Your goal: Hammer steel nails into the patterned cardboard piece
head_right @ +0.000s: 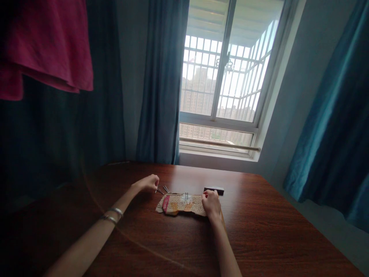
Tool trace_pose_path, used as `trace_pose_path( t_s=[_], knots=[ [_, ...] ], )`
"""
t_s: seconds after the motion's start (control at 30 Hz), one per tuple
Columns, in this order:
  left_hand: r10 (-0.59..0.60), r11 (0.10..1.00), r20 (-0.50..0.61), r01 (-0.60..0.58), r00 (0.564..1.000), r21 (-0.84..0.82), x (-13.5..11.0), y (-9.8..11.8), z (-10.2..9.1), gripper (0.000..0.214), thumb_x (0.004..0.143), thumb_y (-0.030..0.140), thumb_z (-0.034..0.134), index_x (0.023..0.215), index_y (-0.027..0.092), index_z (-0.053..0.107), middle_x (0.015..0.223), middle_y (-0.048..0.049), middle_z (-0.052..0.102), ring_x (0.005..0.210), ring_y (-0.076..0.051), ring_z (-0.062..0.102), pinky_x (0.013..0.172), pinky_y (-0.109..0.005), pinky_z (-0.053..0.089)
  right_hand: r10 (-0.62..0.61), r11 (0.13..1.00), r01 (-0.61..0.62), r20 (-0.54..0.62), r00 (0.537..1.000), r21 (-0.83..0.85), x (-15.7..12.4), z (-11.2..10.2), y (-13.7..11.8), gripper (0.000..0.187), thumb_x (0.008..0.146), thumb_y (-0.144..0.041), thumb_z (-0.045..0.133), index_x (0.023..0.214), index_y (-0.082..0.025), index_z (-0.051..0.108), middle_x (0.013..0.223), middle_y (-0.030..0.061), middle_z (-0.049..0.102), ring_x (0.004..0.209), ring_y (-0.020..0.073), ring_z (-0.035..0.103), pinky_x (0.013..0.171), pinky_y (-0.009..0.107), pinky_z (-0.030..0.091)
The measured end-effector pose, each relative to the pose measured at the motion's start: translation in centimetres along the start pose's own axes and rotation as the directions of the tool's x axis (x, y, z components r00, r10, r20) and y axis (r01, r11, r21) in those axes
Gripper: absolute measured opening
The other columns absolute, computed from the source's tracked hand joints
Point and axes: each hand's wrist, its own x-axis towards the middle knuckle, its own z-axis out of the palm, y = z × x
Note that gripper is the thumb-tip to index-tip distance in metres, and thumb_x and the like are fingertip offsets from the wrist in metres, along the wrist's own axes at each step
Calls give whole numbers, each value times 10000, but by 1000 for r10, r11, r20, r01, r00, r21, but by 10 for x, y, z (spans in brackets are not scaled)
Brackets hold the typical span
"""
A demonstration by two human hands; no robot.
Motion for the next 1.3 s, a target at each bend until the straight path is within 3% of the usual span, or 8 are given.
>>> trace_pose_path(
  t_s=[0.2,0.4,0.6,0.8,0.97,1.07,1.17,1.3],
  knots=[
    [119,956,-49,-128,992,-265,9,-1,2,150,608,212,579,684,111,659,679,-33,654,629,-131,572,558,-189,385,-50,996,53,-38,998,75,1,1,-1,289,771,-286,438,877,-195,691,896,74,682,826,182,616,723,246,431],
    [218,715,-140,-256,966,-651,12,39,4,271,667,318,586,782,79,644,700,-62,640,628,-134,552,583,-221,417,-146,911,174,-101,984,374,-2,3,-17,323,771,-330,461,911,-162,699,816,64,701,692,172,609,684,259,464],
    [360,591,-130,-334,924,-734,0,90,12,295,667,368,631,776,95,663,673,-58,623,599,-127,524,557,-224,407,-192,735,136,12,981,664,-16,6,-41,444,769,-486,486,950,-135,690,713,59,678,542,140,558,419,207,400],
    [429,577,-128,-380,894,-723,-12,114,26,342,699,433,609,802,116,684,678,-38,622,610,-124,530,538,-204,390,-212,606,124,10,977,786,-20,13,-46,398,713,-482,579,851,-129,701,664,52,656,529,132,538,383,193,382],
    [438,580,-165,-417,884,-700,-11,119,30,325,716,396,587,809,99,683,664,-29,621,605,-122,528,538,-205,386,-206,631,163,-39,978,758,-17,16,-39,380,729,-479,561,811,-131,691,630,41,639,510,129,530,401,202,388],
    [361,602,-262,-438,895,-668,-5,116,34,271,714,326,572,839,107,673,720,-34,635,662,-134,548,584,-215,411,-177,693,186,-86,981,696,-11,21,-33,390,751,-481,523,816,-131,681,651,51,651,549,152,562,434,220,415],
    [248,592,-335,-416,909,-690,5,111,48,269,682,206,540,908,107,646,819,-58,642,747,-154,570,635,-233,442,-167,769,217,-139,976,601,-5,29,-27,363,763,-455,504,800,-140,681,702,69,678,626,180,601,535,252,460],
    [221,549,-286,-361,933,-754,15,107,73,421,613,100,501,1023,103,595,880,-78,639,814,-172,584,697,-265,467,-210,820,258,-150,966,512,1,44,-23,295,774,-385,489,781,-164,684,740,64,696,676,181,621,654,266,464]
  ],
)
